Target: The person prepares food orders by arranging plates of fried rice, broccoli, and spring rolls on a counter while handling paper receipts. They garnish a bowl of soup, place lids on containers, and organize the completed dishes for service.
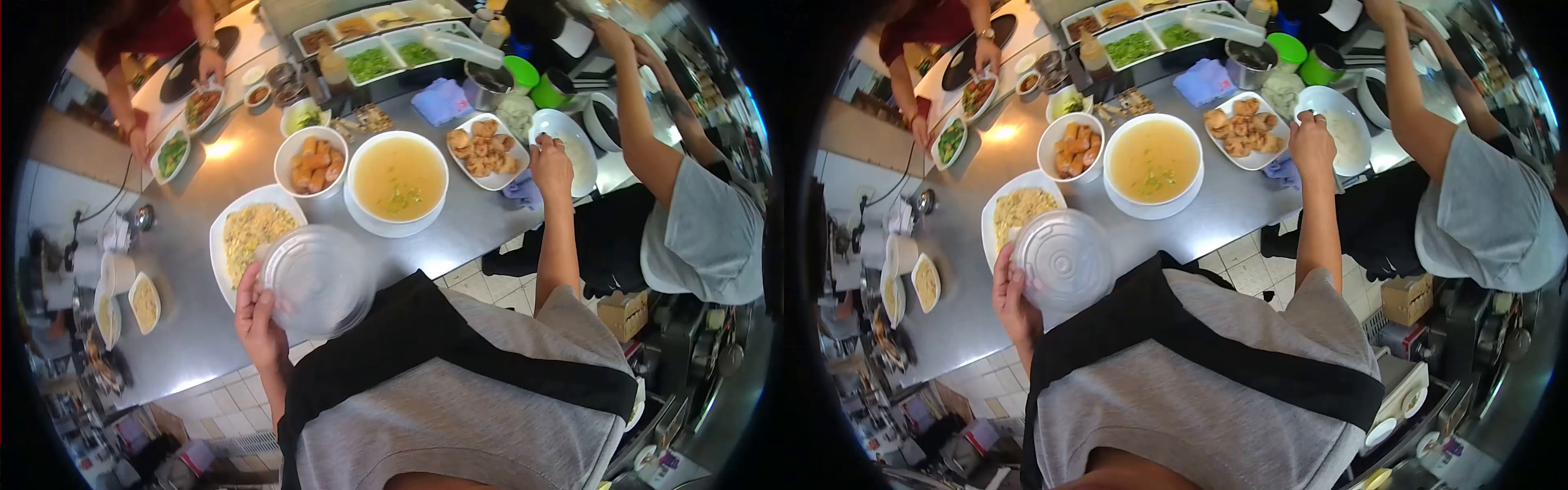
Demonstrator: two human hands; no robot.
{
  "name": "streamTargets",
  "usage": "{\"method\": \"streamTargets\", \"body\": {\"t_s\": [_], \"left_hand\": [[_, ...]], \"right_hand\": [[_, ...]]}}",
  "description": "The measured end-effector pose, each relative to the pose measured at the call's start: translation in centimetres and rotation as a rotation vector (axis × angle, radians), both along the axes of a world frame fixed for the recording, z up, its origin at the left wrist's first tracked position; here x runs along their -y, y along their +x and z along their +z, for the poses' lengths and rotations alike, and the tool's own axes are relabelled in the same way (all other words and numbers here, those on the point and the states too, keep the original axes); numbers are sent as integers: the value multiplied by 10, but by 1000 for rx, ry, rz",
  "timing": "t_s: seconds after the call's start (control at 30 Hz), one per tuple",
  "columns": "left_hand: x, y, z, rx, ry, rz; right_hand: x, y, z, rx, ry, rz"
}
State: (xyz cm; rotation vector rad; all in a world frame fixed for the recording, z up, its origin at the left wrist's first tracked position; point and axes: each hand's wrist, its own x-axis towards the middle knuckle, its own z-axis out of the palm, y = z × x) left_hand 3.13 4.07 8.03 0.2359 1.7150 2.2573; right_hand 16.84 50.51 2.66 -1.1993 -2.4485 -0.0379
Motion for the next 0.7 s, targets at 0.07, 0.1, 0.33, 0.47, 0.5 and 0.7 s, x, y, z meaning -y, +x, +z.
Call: {"method": "streamTargets", "body": {"t_s": [0.07,0.1,0.33,0.47,0.5,0.7], "left_hand": [[7,-3,-5,-8,47,18],[11,-5,-7,-9,55,23],[28,-4,-8,-15,89,123],[44,1,-12,-24,85,189],[46,3,-12,-19,81,219],[51,11,-14,-21,126,306]], "right_hand": [[-11,7,-4,-50,19,50],[-12,8,-3,-73,24,80],[-47,-37,-23,315,-274,206],[-81,-49,-29,367,-428,287],[-89,-49,-31,323,-476,282],[-119,-17,-92,72,-1052,358]]}}
